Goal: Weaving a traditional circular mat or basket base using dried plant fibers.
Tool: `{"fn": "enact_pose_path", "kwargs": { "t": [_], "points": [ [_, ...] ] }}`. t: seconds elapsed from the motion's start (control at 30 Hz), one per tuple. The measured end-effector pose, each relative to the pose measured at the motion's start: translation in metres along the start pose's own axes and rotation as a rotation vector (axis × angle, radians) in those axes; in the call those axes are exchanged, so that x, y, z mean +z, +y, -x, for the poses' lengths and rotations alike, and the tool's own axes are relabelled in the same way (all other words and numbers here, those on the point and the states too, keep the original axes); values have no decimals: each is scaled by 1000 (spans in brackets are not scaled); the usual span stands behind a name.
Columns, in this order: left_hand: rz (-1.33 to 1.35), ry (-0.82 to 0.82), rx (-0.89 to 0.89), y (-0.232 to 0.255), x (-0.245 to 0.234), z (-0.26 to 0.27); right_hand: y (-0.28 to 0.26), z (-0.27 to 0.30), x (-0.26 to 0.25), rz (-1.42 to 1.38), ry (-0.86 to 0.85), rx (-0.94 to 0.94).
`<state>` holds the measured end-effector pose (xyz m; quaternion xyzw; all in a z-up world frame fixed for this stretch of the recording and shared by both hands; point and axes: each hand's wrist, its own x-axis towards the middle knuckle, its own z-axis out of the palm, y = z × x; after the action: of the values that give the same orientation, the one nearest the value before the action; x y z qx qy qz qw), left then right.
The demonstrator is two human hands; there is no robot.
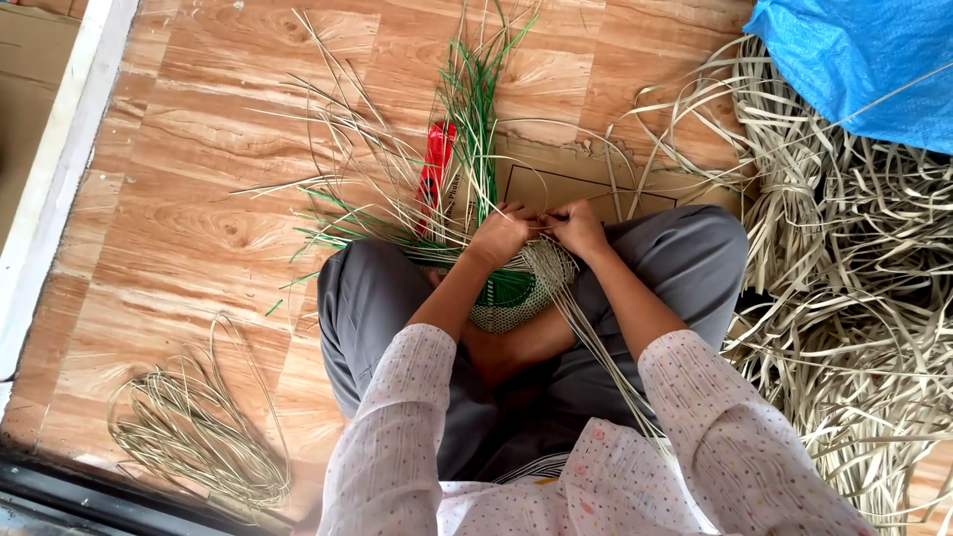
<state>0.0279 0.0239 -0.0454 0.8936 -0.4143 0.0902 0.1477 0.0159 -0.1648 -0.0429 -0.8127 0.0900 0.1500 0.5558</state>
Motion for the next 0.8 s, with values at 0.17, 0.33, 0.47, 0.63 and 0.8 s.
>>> {"fn": "enact_pose_path", "kwargs": {
  "t": [0.17,0.33,0.47,0.63,0.8],
  "points": [
    [112,-186,-118,0,-2,-10,-23,13,-6,-13,12,61],
    [171,-418,-286,-10,12,-24,-29,21,-8,-49,11,99],
    [326,-561,-331,-20,17,-31,-22,21,-5,19,-29,-40],
    [481,-656,-383,-14,-21,-34,-24,21,-7,81,-93,-69],
    [436,-524,-373,-14,6,-30,-36,21,-11,120,-161,-42]
  ]
}}
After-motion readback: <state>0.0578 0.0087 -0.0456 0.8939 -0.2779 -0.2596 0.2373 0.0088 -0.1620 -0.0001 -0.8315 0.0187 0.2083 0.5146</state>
